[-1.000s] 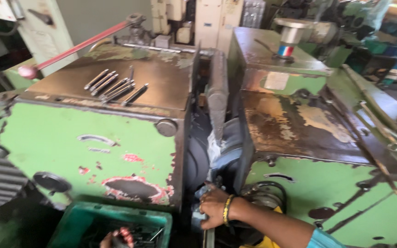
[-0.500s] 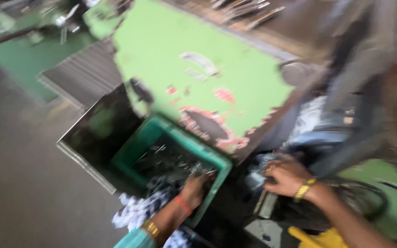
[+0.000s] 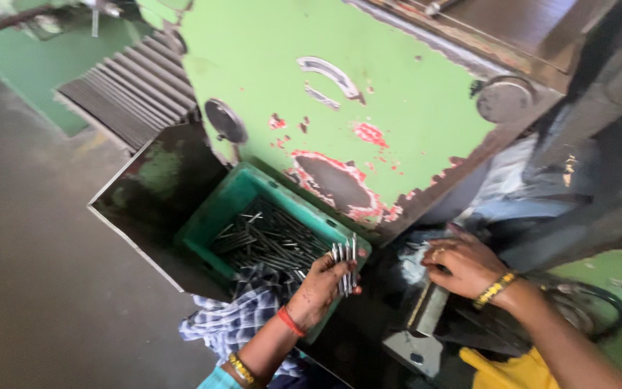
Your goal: The person repeatedly picks up small metal rods from a green bin and presses them against a rotating grinding wheel. After each contact, the person returns the rod to the bin and selects another. The process is continuous and repetitive throughout the clip.
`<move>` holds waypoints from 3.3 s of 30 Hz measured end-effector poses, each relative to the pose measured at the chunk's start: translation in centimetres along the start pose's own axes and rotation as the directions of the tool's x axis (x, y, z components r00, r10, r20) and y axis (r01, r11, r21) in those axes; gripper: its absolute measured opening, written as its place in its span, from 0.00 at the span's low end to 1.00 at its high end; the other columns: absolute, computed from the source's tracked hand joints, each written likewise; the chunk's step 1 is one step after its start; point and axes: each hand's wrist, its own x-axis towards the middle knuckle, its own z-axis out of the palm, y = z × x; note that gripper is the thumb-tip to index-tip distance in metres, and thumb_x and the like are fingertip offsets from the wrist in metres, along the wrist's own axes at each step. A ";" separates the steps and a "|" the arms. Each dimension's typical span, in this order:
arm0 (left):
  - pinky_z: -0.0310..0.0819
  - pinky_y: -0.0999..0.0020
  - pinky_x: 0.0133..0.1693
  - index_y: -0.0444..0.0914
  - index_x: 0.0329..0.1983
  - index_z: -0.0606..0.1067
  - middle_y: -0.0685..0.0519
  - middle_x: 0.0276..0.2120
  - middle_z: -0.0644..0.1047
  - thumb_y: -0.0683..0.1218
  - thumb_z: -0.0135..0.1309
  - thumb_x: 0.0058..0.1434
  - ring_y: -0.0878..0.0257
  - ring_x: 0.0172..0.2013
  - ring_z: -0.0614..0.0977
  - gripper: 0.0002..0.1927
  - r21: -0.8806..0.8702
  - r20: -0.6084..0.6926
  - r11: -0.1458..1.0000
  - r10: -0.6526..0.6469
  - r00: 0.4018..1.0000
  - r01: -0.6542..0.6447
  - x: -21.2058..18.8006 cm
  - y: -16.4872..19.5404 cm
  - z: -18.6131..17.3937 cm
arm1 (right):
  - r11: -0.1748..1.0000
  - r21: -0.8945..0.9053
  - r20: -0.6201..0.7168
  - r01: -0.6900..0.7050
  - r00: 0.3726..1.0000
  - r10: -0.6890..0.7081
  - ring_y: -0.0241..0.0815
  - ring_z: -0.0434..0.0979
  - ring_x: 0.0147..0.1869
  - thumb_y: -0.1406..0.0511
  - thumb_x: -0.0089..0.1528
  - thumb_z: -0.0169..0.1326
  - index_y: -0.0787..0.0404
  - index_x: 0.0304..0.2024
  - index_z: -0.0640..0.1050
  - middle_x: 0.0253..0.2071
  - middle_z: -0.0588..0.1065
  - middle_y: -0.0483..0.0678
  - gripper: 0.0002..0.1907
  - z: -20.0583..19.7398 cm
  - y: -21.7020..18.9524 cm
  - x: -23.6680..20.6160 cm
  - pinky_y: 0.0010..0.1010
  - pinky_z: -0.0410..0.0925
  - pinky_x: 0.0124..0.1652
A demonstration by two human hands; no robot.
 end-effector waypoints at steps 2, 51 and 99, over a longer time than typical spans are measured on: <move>0.82 0.66 0.35 0.33 0.56 0.75 0.55 0.37 0.76 0.41 0.50 0.69 0.67 0.35 0.79 0.15 0.059 0.128 0.998 -0.043 0.991 0.035 -0.6 -0.5 1.1 | 0.998 0.042 -0.057 0.039 0.998 -0.037 0.42 0.74 0.63 0.58 0.57 0.57 0.52 0.43 0.84 0.51 0.81 0.43 0.14 0.2 0.2 -0.1 0.53 0.49 0.70; 0.76 0.59 0.36 0.44 0.52 0.70 0.52 0.38 0.80 0.38 0.41 0.67 0.61 0.33 0.79 0.14 -0.365 -0.338 0.929 -0.072 0.939 -0.060 2.1 -0.8 -5.4 | 0.987 -0.146 0.042 -0.064 0.997 0.071 0.53 0.60 0.74 0.48 0.56 0.54 0.69 0.54 0.76 0.61 0.71 0.60 0.35 -1.7 -3.5 -0.8 0.51 0.43 0.72; 0.72 0.74 0.22 0.40 0.48 0.76 0.53 0.32 0.78 0.43 0.48 0.70 0.67 0.24 0.75 0.08 0.362 -0.010 0.931 0.057 0.998 -0.050 2.3 -2.4 8.1 | 0.999 -0.050 0.104 -0.015 0.994 0.020 0.63 0.57 0.74 0.38 0.54 0.58 0.77 0.71 0.49 0.68 0.62 0.71 0.64 -2.8 -7.0 -2.0 0.68 0.34 0.68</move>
